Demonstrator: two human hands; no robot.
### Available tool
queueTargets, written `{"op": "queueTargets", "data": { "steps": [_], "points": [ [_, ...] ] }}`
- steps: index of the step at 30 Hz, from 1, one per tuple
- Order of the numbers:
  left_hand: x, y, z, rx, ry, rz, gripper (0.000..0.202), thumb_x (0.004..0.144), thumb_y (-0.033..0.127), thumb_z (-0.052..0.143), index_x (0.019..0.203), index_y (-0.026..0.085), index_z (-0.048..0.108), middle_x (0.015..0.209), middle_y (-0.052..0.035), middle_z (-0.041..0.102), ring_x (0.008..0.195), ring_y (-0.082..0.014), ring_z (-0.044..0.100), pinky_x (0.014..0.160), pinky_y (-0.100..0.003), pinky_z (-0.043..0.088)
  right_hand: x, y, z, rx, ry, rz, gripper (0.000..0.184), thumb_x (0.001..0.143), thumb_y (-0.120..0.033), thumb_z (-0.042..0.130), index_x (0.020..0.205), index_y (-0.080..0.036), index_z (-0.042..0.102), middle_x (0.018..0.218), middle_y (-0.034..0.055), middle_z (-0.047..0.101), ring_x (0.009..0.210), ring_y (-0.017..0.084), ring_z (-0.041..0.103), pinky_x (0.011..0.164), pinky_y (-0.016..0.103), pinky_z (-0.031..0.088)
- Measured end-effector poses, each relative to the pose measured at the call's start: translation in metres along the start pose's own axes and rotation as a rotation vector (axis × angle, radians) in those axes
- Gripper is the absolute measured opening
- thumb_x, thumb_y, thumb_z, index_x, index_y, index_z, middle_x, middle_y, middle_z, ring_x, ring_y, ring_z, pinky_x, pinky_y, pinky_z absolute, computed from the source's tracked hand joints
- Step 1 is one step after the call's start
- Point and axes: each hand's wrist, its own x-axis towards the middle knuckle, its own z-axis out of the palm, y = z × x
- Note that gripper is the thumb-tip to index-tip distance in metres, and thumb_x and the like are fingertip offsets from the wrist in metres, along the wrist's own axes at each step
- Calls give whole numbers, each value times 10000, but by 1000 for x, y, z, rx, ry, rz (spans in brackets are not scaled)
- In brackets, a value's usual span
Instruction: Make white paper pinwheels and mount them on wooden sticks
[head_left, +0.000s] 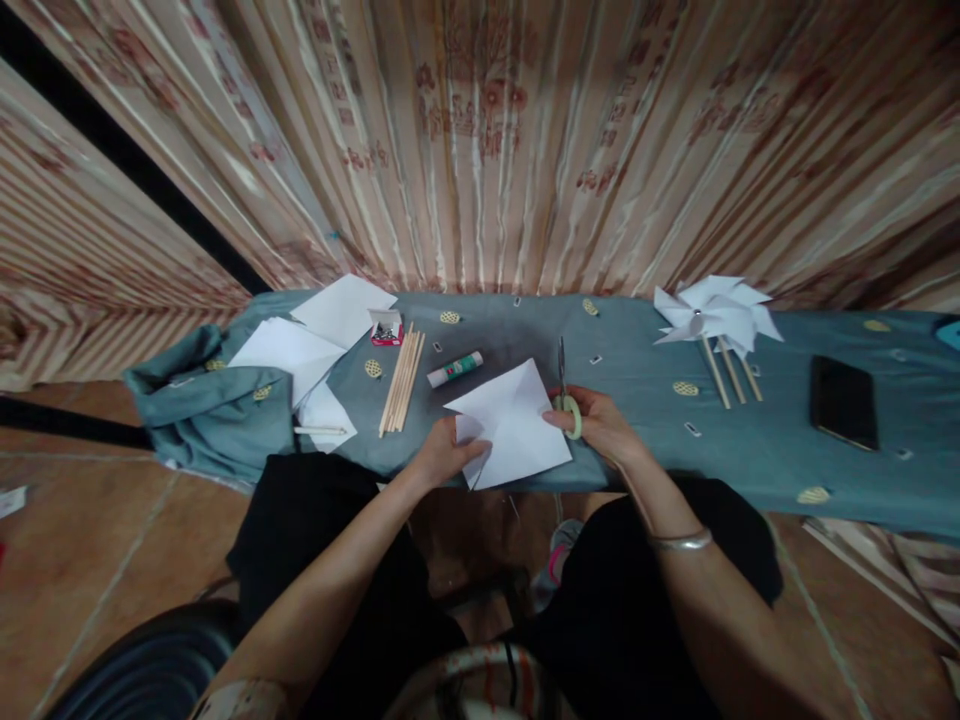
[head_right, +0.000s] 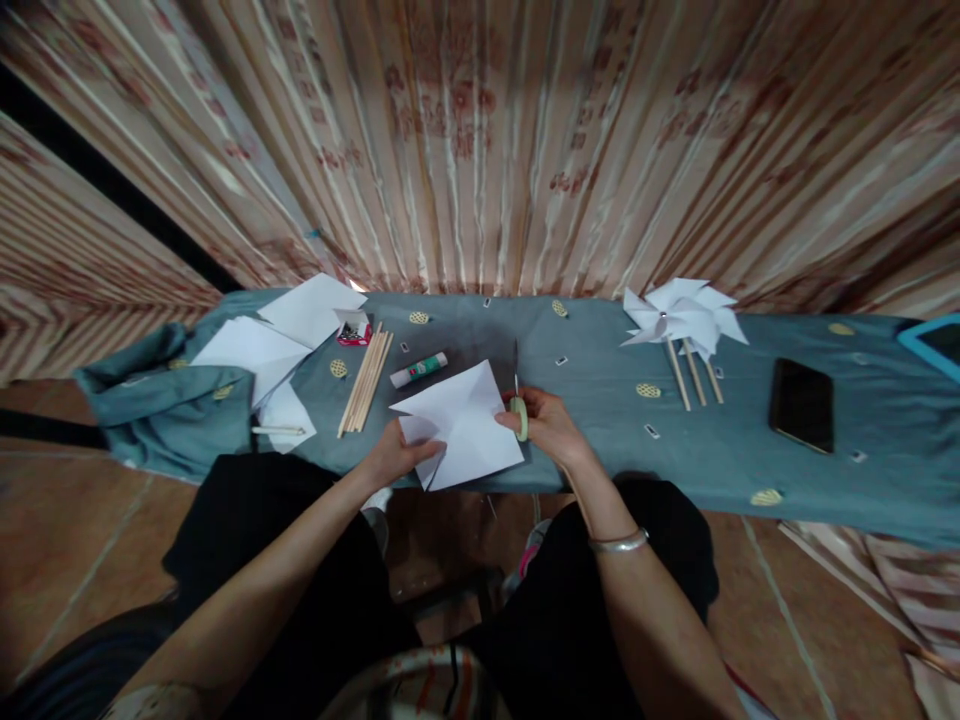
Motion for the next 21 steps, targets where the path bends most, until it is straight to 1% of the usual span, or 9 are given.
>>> {"op": "queueTargets", "data": {
  "steps": [3,6,8,10,13,15,17,19,21],
  "points": [
    [1,4,0,-299,48,-97,216,519,189,802,701,156,691,694,-21,701,616,-151,606,616,-243,467,2,2,0,49,33,-5,448,434,-325,872,798,-186,651,658,-43,625,587,115,531,573,251,429],
    [0,13,-1,-590,44,-173,299,531,245,830,778,123,714,745,-59,725,639,-158,639,644,-253,494,6,5,3,121,122,-23,408,436,-327,859,764,-200,651,644,-52,609,578,111,514,572,252,415],
    [-4,18,-1,-750,45,-191,280,589,245,809,823,123,717,818,-70,737,707,-161,664,690,-254,513,9,9,6,158,187,-41,395,446,-337,848,761,-208,649,639,-53,603,574,115,509,571,257,409],
    [-8,21,1,-884,72,-222,192,647,200,773,817,140,706,857,-54,738,763,-154,676,744,-261,527,10,12,10,189,226,-64,384,465,-339,838,775,-211,652,645,-48,607,582,120,512,577,263,410],
    [-16,21,11,-1018,149,-298,55,718,131,712,753,140,671,772,-28,724,748,-135,677,790,-278,541,9,17,16,238,257,-77,378,474,-341,830,781,-208,652,655,-39,621,593,127,519,580,266,409],
    [-19,21,22,-1065,170,-322,19,765,116,674,766,131,662,753,-31,717,755,-134,679,826,-292,543,7,19,20,250,272,-79,387,481,-358,825,789,-205,649,653,-33,629,593,134,529,579,270,410],
    [-19,21,35,-1111,169,-317,45,802,122,645,840,136,664,797,-32,721,792,-143,687,849,-308,545,6,21,22,235,270,-90,397,500,-387,814,804,-198,643,652,-26,639,598,144,545,581,277,418],
    [-13,22,46,-1141,171,-303,124,851,164,606,962,149,658,901,-46,726,819,-152,691,858,-319,549,5,22,24,212,257,-102,420,506,-413,811,816,-190,637,658,-18,650,612,154,565,592,282,431],
    [-3,24,53,-1176,215,-293,174,900,198,546,1043,153,635,953,-60,724,848,-165,692,871,-330,549,3,21,26,191,238,-108,449,491,-436,821,810,-182,631,665,-12,658,620,159,578,599,283,441]
  ]
}}
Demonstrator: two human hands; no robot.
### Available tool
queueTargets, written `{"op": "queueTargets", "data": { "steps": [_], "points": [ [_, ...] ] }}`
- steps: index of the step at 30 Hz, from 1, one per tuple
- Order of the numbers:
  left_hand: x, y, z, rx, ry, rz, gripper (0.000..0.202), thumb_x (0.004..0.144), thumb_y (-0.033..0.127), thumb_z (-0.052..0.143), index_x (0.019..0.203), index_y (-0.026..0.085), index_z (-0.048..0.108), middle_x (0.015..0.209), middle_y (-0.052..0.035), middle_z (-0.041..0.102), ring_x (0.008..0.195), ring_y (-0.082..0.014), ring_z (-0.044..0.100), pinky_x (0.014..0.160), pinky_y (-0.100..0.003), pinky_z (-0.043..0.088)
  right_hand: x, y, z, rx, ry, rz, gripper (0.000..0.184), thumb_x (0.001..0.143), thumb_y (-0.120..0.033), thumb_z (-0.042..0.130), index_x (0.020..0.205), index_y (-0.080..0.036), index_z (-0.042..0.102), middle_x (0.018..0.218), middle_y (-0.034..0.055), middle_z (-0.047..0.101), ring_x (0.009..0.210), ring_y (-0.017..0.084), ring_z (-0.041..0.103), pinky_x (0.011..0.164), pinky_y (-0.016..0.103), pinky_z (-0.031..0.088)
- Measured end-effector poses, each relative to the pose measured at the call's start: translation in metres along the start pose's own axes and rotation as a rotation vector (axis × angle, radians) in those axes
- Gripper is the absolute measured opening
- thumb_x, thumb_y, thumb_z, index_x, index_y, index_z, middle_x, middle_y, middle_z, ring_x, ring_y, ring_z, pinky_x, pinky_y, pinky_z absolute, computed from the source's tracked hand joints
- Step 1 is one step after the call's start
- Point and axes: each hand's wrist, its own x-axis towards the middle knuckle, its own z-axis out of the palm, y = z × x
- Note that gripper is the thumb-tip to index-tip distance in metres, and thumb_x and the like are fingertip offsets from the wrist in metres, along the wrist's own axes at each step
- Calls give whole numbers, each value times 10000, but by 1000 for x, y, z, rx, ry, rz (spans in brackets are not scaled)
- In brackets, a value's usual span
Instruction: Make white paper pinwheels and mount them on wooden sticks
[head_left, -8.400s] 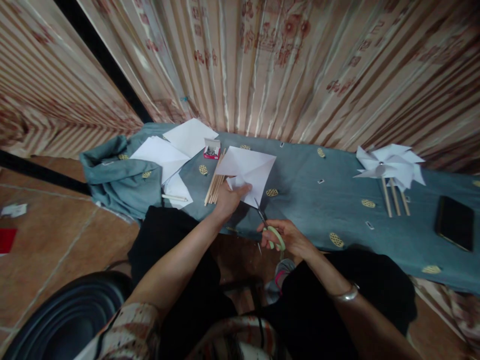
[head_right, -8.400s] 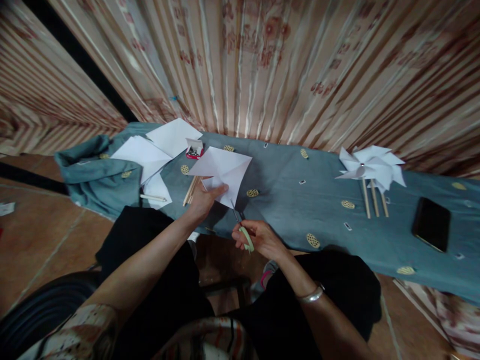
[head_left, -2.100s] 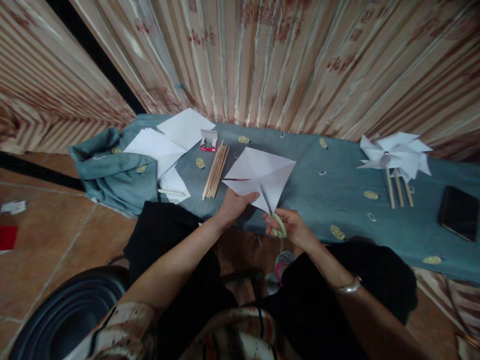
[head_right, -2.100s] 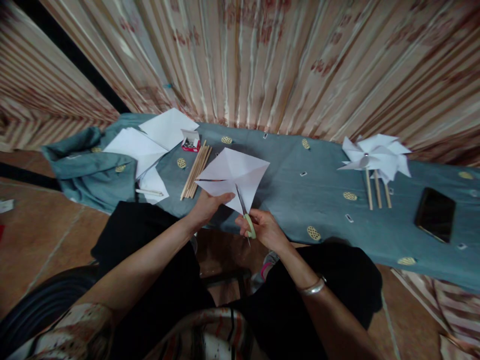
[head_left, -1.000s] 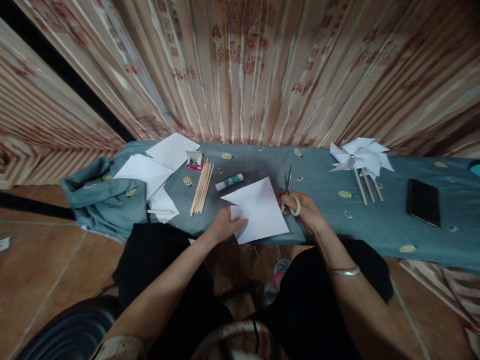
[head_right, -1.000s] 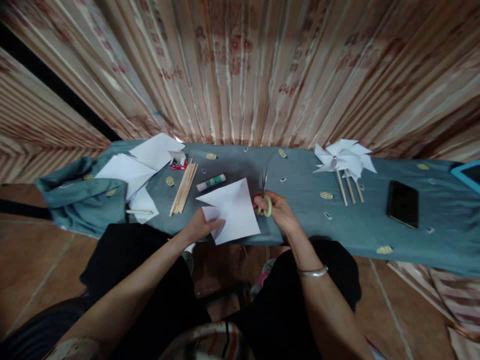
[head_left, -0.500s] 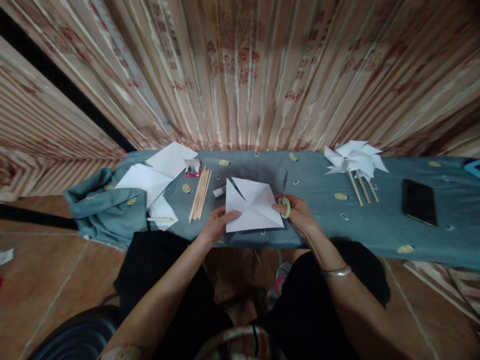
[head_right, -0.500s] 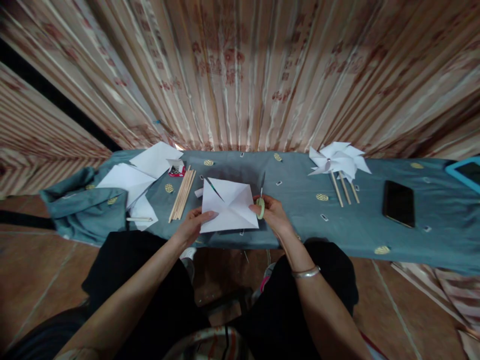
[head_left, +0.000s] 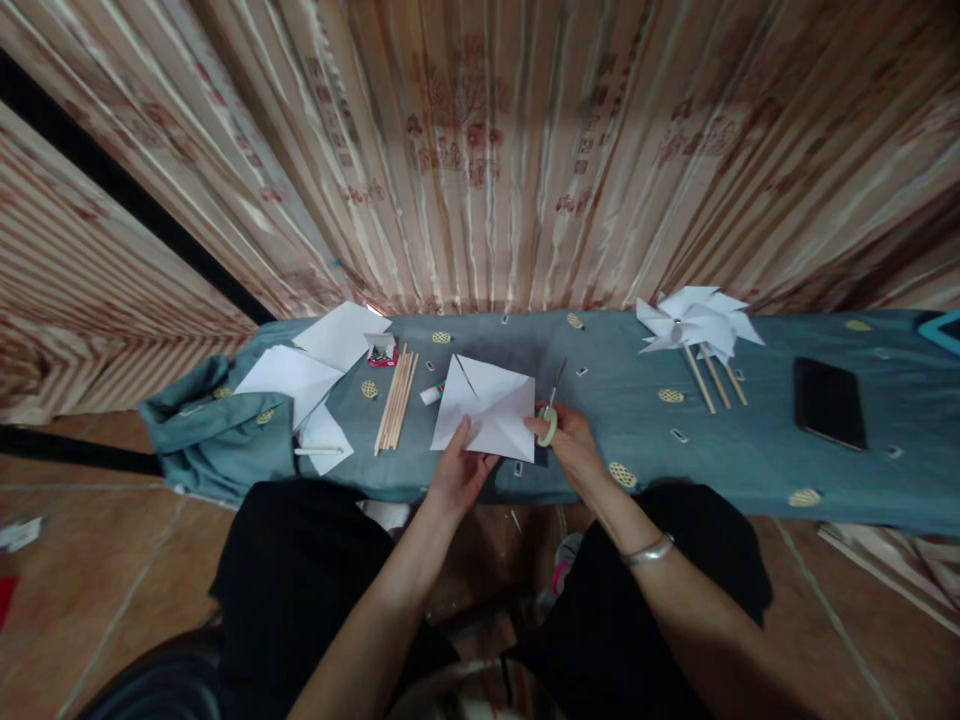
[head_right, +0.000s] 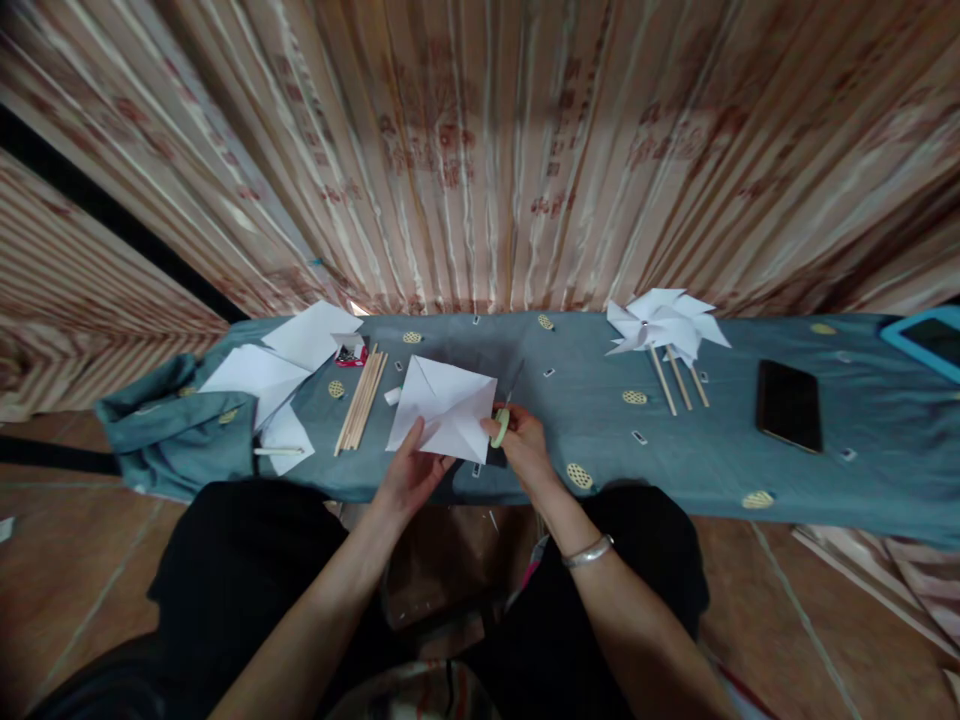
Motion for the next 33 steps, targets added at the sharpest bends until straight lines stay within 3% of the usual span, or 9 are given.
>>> {"op": "queueTargets", "data": {
  "steps": [5,12,17,24,33],
  "points": [
    [23,0,6,-34,131,87,220,920,186,512,1113,140,607,966,-77,729,876,-177,692,901,-319,540,-9,-8,-5,-83,-145,48,482,517,-542,805,765,-173,618,624,5,654,566,149,578,499,247,414],
    [29,-1,-4,-24,124,143,185,926,207,515,1062,146,624,1067,-85,712,939,-163,682,902,-291,540,-36,-19,-38,-235,-504,223,554,721,-686,607,886,-158,641,712,68,703,602,148,637,436,195,390],
    [25,-3,-3,-2,90,178,229,941,223,481,1122,148,600,1232,-94,645,1136,-176,609,946,-289,519,-53,-17,-55,-405,-671,264,503,747,-654,607,791,-154,636,662,50,688,569,128,608,434,191,388],
    [25,-5,-3,38,113,189,238,896,238,555,1122,174,598,1276,-99,618,1240,-218,540,954,-319,515,-59,-11,-52,-506,-742,251,454,767,-605,614,685,-159,628,642,31,667,548,110,580,456,195,410],
    [24,-6,-1,21,133,181,255,928,224,507,1164,165,583,1212,-85,655,1117,-178,618,959,-310,511,-48,-9,-39,-468,-724,256,433,753,-580,644,695,-152,622,638,32,665,559,109,590,444,180,399]
  ]
}}
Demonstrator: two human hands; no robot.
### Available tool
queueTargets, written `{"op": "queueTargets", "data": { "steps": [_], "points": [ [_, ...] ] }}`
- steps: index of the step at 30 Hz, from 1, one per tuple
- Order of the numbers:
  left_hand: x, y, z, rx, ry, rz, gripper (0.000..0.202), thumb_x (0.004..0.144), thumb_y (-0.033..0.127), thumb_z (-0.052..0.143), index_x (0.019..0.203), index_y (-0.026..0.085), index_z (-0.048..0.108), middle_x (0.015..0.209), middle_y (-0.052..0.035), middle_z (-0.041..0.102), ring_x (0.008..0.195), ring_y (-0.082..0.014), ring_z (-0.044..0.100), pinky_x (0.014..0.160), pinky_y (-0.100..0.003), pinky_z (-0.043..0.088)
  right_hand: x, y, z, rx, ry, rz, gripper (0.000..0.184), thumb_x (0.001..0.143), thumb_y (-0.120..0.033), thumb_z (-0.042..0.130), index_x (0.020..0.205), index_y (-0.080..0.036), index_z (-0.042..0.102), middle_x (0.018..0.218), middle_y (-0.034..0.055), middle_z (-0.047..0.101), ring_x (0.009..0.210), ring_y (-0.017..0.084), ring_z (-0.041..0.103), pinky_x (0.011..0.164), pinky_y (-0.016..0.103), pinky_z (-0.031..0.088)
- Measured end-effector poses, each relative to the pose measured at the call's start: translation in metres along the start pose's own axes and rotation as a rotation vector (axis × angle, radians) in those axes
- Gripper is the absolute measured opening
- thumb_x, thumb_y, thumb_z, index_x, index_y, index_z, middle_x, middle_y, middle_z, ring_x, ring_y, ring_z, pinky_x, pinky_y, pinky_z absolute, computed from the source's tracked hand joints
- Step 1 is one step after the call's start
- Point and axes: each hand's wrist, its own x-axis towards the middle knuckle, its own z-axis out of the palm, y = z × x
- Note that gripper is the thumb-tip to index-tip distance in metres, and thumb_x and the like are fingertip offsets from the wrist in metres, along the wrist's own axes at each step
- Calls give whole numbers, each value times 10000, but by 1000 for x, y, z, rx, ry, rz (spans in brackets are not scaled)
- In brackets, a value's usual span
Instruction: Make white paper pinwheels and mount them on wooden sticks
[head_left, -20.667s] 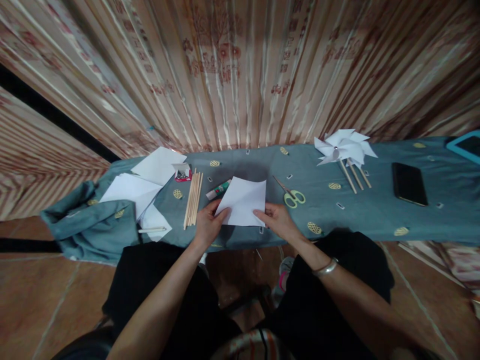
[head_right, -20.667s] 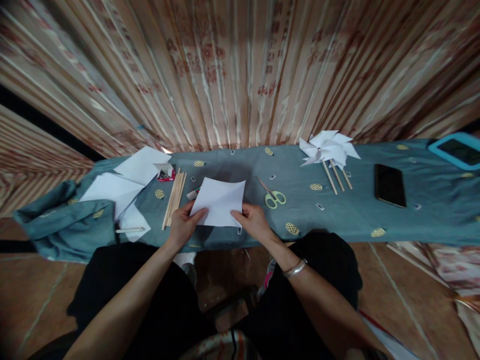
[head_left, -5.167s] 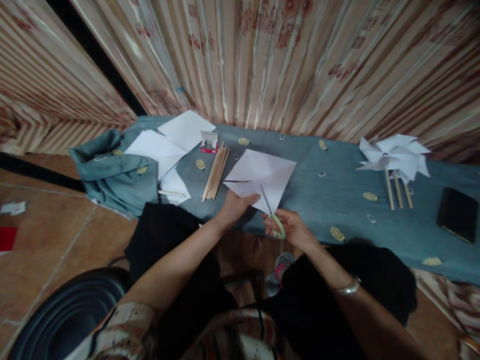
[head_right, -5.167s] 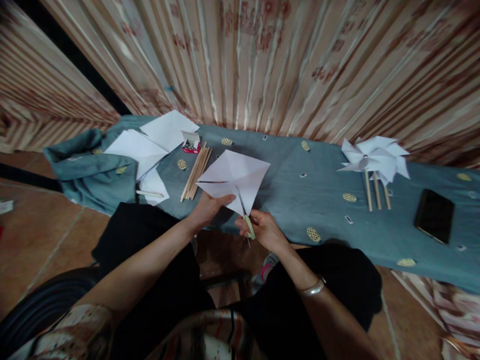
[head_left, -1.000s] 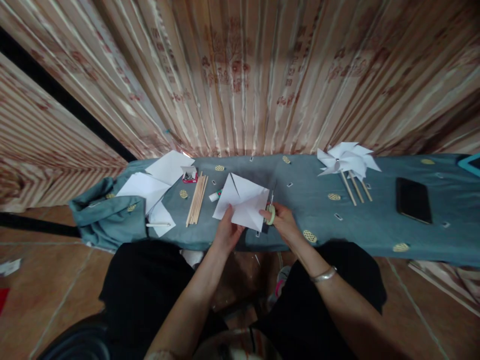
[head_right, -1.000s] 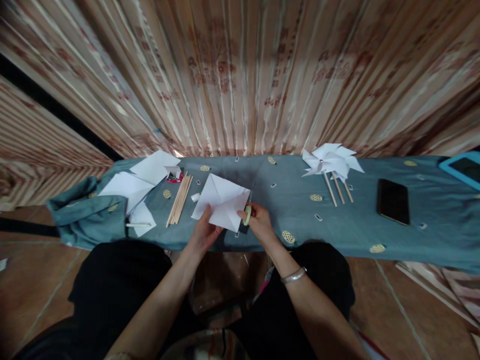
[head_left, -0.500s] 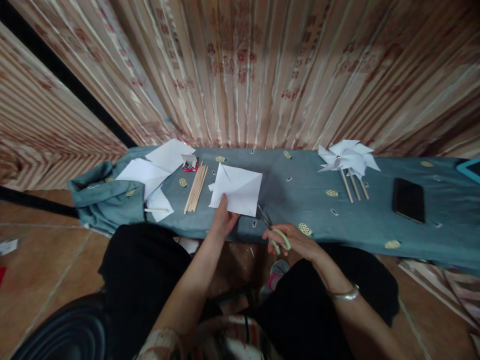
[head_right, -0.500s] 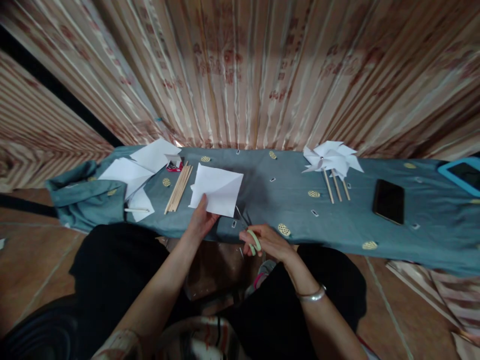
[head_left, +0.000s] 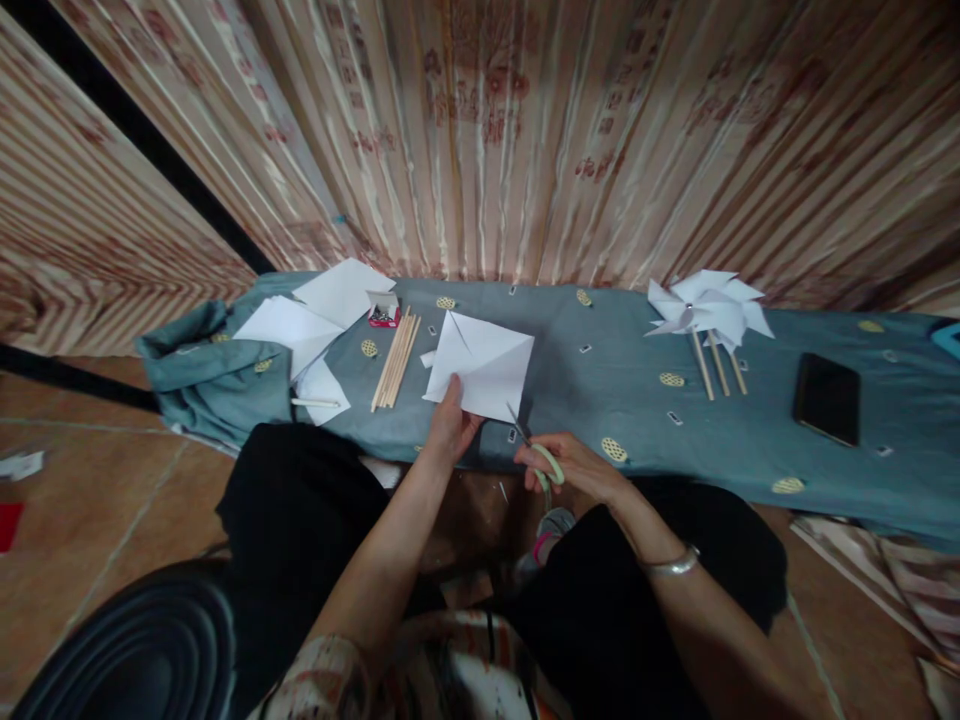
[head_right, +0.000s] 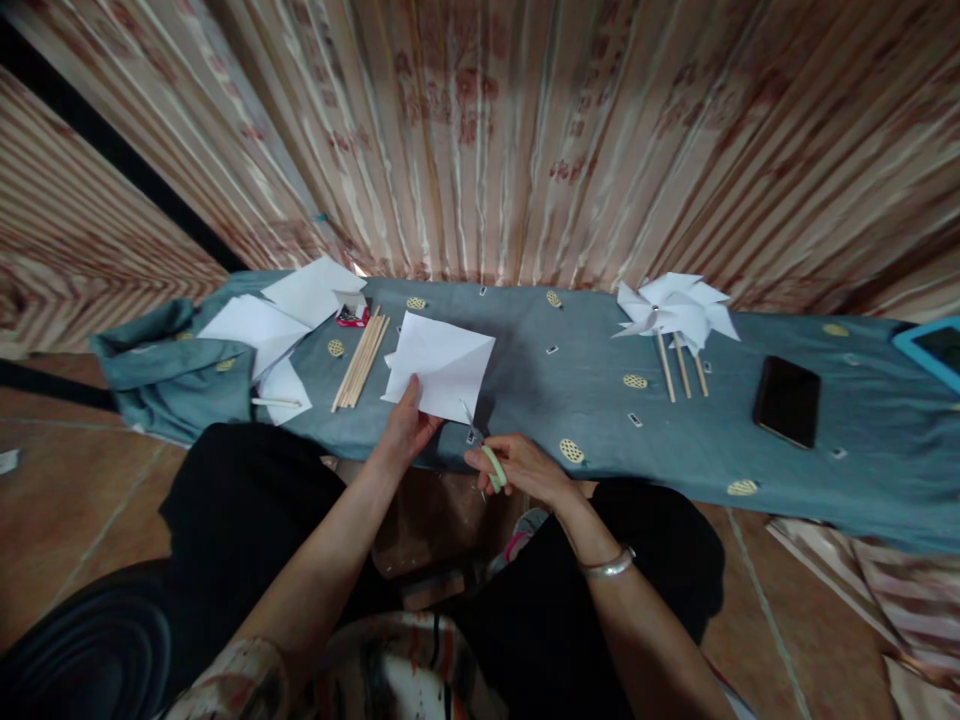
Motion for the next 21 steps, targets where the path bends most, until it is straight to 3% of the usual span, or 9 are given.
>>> {"op": "queueTargets", "data": {
  "steps": [5,12,21],
  "points": [
    [2,0,-2,4,-17,6,262,896,248,573,1146,174,598,1231,-85,649,1143,-200,610,970,-316,504,0,-3,-2,3,1,16,410,743,-569,662,723,-161,628,657,26,672,581,113,598,442,178,395],
    [0,1,0,-30,-14,-26,233,945,231,475,1125,150,599,1203,-85,658,1120,-185,617,968,-315,505,1,-1,-3,19,-3,32,403,745,-554,668,781,-154,643,670,33,680,596,116,606,447,177,392],
    [4,-3,-5,-12,-41,-16,249,926,255,526,1140,157,606,1147,-80,686,1020,-180,659,935,-322,527,2,-4,-2,-4,-2,14,421,741,-579,657,708,-159,640,646,32,672,579,114,588,455,191,398]
  ]
}}
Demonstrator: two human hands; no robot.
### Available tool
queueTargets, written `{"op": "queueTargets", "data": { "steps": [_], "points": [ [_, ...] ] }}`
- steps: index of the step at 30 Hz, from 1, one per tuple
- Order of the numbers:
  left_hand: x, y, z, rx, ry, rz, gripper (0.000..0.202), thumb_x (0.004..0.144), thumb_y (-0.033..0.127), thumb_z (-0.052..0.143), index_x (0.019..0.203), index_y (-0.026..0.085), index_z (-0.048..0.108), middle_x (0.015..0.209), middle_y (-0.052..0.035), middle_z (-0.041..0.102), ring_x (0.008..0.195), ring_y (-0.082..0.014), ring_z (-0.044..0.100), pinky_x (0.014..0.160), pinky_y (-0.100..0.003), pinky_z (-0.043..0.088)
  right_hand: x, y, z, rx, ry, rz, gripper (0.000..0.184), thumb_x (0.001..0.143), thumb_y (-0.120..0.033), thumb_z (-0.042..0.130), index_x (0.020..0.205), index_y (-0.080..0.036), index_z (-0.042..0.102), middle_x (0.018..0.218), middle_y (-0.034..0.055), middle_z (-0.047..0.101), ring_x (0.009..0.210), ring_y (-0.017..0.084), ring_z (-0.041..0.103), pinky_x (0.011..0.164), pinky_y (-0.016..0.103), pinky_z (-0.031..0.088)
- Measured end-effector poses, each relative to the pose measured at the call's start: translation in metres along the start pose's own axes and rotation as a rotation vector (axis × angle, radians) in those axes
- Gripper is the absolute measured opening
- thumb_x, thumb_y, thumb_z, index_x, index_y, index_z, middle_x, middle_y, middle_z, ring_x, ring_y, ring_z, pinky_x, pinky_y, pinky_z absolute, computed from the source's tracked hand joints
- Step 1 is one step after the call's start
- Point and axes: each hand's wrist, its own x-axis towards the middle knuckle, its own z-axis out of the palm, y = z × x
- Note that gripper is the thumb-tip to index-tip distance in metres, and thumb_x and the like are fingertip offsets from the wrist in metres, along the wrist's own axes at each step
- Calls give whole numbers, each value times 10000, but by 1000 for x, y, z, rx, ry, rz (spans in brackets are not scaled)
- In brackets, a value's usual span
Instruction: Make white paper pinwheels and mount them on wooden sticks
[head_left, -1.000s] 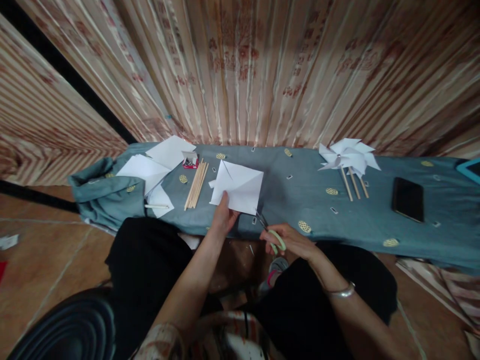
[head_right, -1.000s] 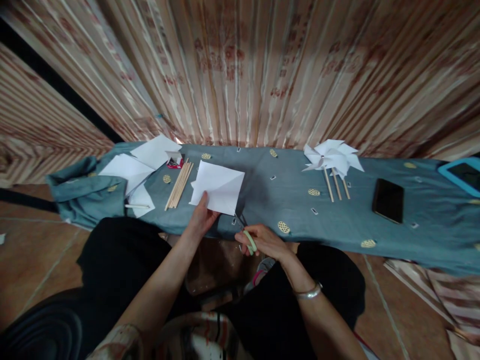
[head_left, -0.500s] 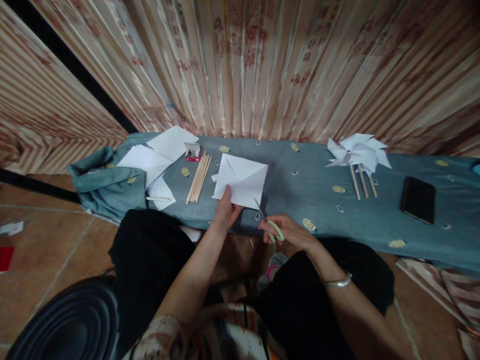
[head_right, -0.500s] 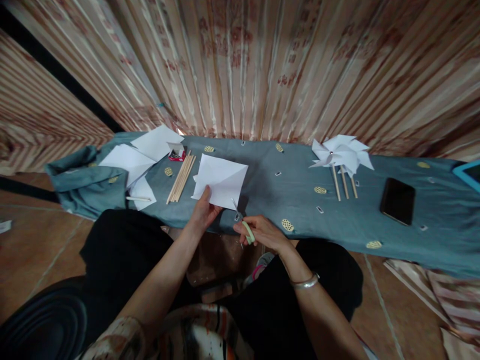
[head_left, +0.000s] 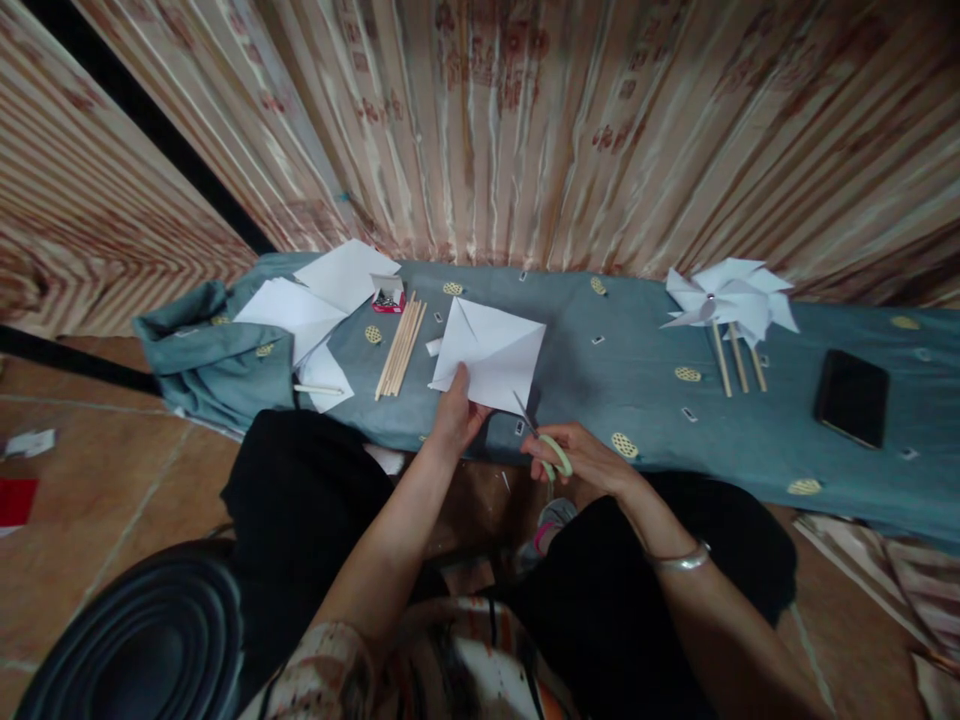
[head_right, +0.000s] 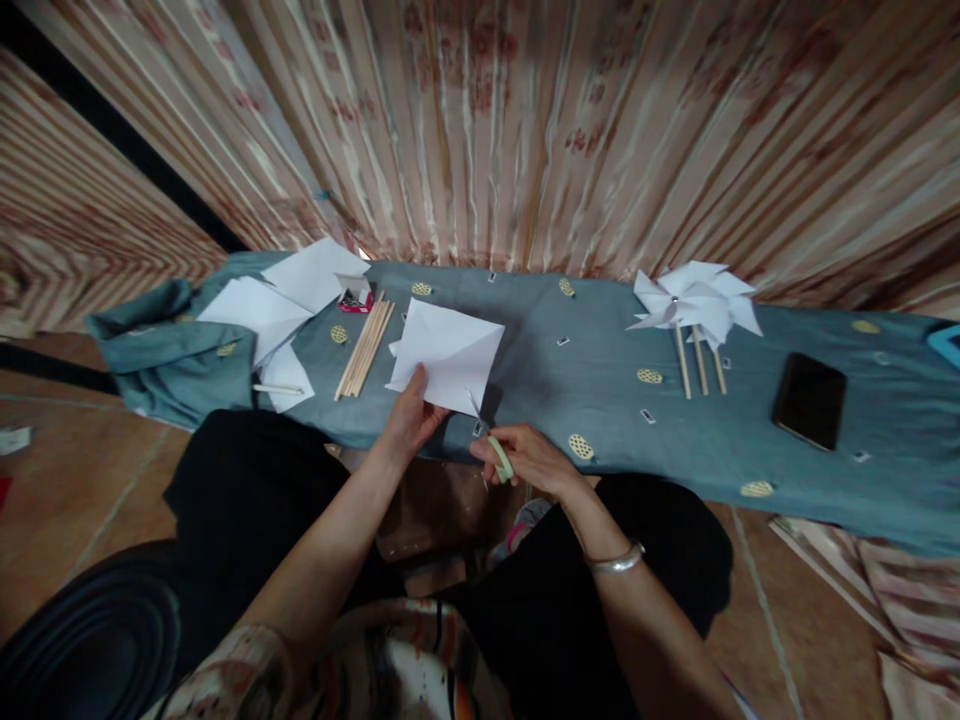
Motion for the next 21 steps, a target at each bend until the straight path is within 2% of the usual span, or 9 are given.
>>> {"op": "queueTargets", "data": {
  "steps": [8,13,21],
  "points": [
    [-2,2,4,-9,40,-9,305,935,226,509,1223,143,569,1180,-95,669,1011,-173,660,927,-305,527,-1,-1,1,14,9,10,407,727,-570,675,745,-164,649,632,22,661,564,112,581,444,188,386],
    [-2,2,4,3,30,-7,288,950,227,475,1205,143,579,1181,-88,667,968,-163,671,915,-307,534,-1,-2,1,18,20,24,419,704,-575,686,756,-163,642,613,16,652,551,111,574,443,189,384],
    [-2,3,4,-11,31,-20,291,954,238,467,1194,129,589,1159,-100,678,998,-178,660,937,-327,524,-2,-4,1,28,27,27,428,689,-582,694,743,-162,633,589,10,640,528,106,555,443,199,384]
  ]
}}
